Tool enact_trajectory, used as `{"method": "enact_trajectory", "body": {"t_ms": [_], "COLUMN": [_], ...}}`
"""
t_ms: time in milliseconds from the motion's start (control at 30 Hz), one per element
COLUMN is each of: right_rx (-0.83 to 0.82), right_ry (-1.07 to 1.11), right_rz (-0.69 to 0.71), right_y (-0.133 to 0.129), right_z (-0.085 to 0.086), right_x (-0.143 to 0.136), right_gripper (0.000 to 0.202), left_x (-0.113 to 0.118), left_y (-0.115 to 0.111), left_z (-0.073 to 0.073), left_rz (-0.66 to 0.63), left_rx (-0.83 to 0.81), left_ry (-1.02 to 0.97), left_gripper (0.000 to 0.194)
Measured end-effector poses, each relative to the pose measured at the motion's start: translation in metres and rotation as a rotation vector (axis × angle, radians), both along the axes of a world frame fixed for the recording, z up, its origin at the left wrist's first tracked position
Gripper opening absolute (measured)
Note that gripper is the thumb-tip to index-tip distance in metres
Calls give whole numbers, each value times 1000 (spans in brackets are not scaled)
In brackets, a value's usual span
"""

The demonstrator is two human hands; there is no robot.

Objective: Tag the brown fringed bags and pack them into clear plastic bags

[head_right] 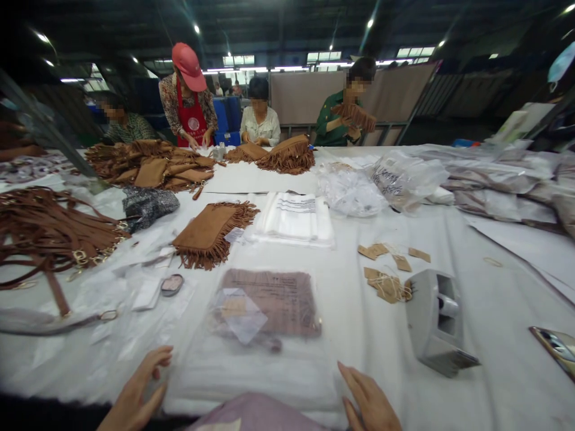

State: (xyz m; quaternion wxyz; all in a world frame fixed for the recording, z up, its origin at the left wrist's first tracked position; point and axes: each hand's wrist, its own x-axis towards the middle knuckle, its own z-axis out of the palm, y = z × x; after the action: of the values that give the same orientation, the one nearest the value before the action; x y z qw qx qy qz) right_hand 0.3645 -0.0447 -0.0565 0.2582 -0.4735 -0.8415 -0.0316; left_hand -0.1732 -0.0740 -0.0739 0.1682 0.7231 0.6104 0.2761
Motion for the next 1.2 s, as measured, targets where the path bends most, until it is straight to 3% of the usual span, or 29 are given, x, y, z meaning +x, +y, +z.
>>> {"method": "enact_trajectory", "body": {"t_ms": [100, 200, 333, 400, 633, 700, 867, 1000, 1100, 1200], "right_rx": [64, 26, -225, -356, -522, -573, -659, -628, -640, -669], "right_ry": [-132, -204, -185, -79, 228, 347, 688, 771, 831, 846], "right_rz": [49, 176, 543, 629, 461, 341, -98, -172, -283, -354], "right_y": [27, 55, 74, 75, 60, 63, 80, 86, 88, 89], "right_z": [2, 11, 29, 31, 32, 34, 30, 27, 28, 30], "right_x": [-1, -14, -32, -33, -32, -41, -57, -64, -70, -75], "right_gripper": [57, 60, 50, 43, 38, 32, 37, 38, 46, 49], "left_x": [8, 26, 37, 37, 53, 59, 69, 80, 90, 97], "left_y": [25, 57, 83, 81, 52, 57, 81, 89, 91, 91], "left_z": [6, 9, 12, 13, 5, 6, 24, 36, 34, 28], "left_rz": [-104, -245, -607, -684, -455, -385, -28, 42, 241, 303], "left_rx": [90, 138, 235, 218, 225, 176, -171, -222, -204, -202], "left_ry": [261, 409, 407, 328, 61, -53, -317, -473, -568, -588], "left_gripper": [71, 82, 58, 47, 42, 39, 39, 34, 46, 48]}}
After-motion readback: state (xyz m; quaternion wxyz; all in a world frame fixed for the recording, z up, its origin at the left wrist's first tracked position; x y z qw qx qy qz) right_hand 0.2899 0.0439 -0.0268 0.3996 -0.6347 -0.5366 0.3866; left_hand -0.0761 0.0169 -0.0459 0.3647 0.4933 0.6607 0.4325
